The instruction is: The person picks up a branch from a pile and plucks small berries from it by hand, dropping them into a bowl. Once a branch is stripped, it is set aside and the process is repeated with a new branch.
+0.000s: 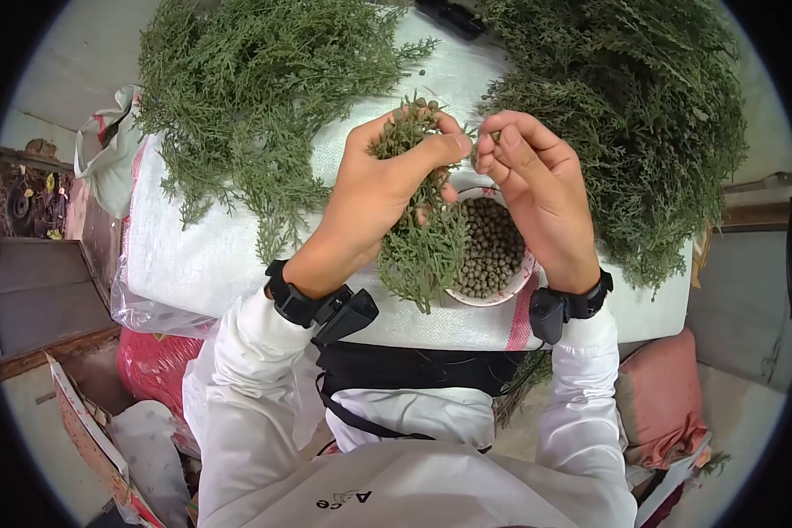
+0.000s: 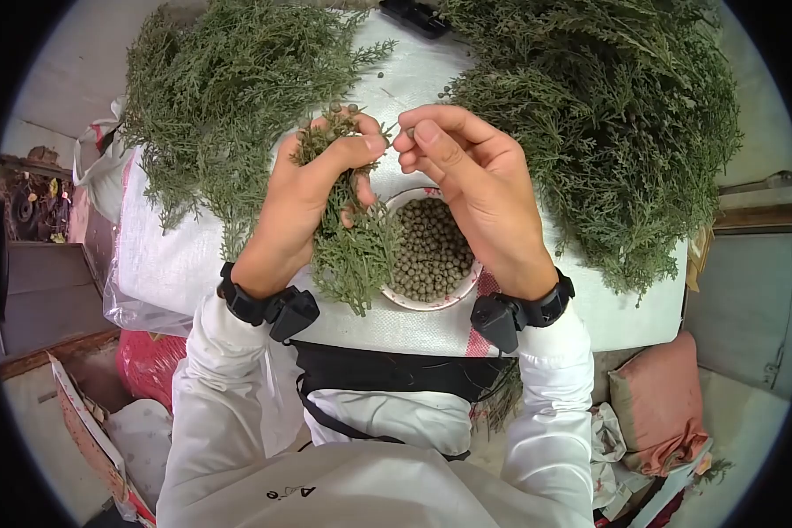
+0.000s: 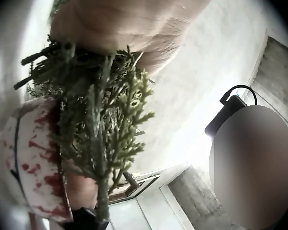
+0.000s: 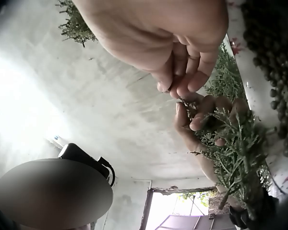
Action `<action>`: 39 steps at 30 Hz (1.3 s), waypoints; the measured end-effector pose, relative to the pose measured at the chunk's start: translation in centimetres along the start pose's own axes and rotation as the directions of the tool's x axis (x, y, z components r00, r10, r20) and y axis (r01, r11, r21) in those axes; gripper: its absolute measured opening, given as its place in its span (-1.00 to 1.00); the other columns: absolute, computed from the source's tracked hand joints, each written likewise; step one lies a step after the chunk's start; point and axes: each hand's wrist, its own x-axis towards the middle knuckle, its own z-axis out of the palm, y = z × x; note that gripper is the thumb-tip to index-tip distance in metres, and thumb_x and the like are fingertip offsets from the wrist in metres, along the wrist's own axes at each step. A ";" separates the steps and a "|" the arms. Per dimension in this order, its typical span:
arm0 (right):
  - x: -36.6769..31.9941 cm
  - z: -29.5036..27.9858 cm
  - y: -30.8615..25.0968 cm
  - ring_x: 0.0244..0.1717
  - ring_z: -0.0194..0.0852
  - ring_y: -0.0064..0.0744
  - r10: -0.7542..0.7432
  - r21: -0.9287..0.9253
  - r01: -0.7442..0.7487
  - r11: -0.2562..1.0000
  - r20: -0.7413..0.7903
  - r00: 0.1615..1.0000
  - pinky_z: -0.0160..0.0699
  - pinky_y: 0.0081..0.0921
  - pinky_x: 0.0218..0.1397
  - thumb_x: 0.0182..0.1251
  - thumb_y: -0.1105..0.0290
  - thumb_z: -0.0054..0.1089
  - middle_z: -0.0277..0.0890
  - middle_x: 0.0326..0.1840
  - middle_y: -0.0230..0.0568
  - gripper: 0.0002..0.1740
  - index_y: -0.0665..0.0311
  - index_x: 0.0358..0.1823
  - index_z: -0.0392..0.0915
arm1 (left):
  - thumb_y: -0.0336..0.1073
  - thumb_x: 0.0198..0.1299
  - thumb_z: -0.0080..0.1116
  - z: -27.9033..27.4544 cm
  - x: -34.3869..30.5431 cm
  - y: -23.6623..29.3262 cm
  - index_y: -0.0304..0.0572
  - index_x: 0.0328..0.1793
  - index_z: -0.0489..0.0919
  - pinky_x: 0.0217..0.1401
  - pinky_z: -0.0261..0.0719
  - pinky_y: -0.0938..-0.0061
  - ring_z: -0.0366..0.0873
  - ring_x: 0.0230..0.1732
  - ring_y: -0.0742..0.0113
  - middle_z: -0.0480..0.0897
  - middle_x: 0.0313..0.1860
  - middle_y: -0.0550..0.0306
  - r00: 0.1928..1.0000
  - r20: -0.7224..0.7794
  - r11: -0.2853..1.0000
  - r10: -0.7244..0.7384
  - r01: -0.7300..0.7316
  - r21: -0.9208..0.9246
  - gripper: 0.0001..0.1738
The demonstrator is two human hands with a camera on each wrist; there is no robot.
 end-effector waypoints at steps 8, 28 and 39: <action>-0.4 0.5 0.0 -0.18 0.51 -0.56 -0.003 -0.058 -0.001 0.998 -0.065 0.998 0.51 -0.60 0.03 0.41 0.43 0.22 0.64 -0.08 -0.20 -0.73 0.40 0.06 0.57 | -0.28 0.21 0.28 0.2 -0.3 0.3 -0.17 -0.11 0.61 -0.64 0.32 0.65 0.61 -0.50 0.54 0.65 -0.36 0.29 0.998 -0.060 0.999 0.002 -0.004 -0.042 -0.81; -1.1 0.7 -0.3 -0.19 0.47 -0.63 -0.094 -0.321 0.042 0.946 -0.149 0.984 0.43 -0.64 -0.08 0.27 0.51 0.35 0.63 -0.11 -0.28 -0.76 0.33 -0.04 0.63 | -0.38 0.22 0.24 0.2 -0.2 -0.7 -0.24 -0.12 0.55 -0.66 0.31 0.62 0.56 -0.61 0.47 0.56 -0.42 0.25 0.976 0.078 0.979 0.202 -0.201 -0.013 -0.84; -1.2 0.7 -0.2 -0.17 0.55 -0.59 -0.117 -0.322 0.075 0.944 -0.115 0.986 0.53 -0.61 -0.09 0.25 0.53 0.36 0.64 -0.08 -0.27 -0.79 0.34 -0.09 0.64 | -0.42 0.22 0.22 0.2 -0.6 -0.8 -0.31 -0.14 0.54 -0.67 0.34 0.66 0.57 -0.62 0.47 0.56 -0.40 0.23 0.970 0.137 0.979 0.203 -0.204 -0.008 -0.85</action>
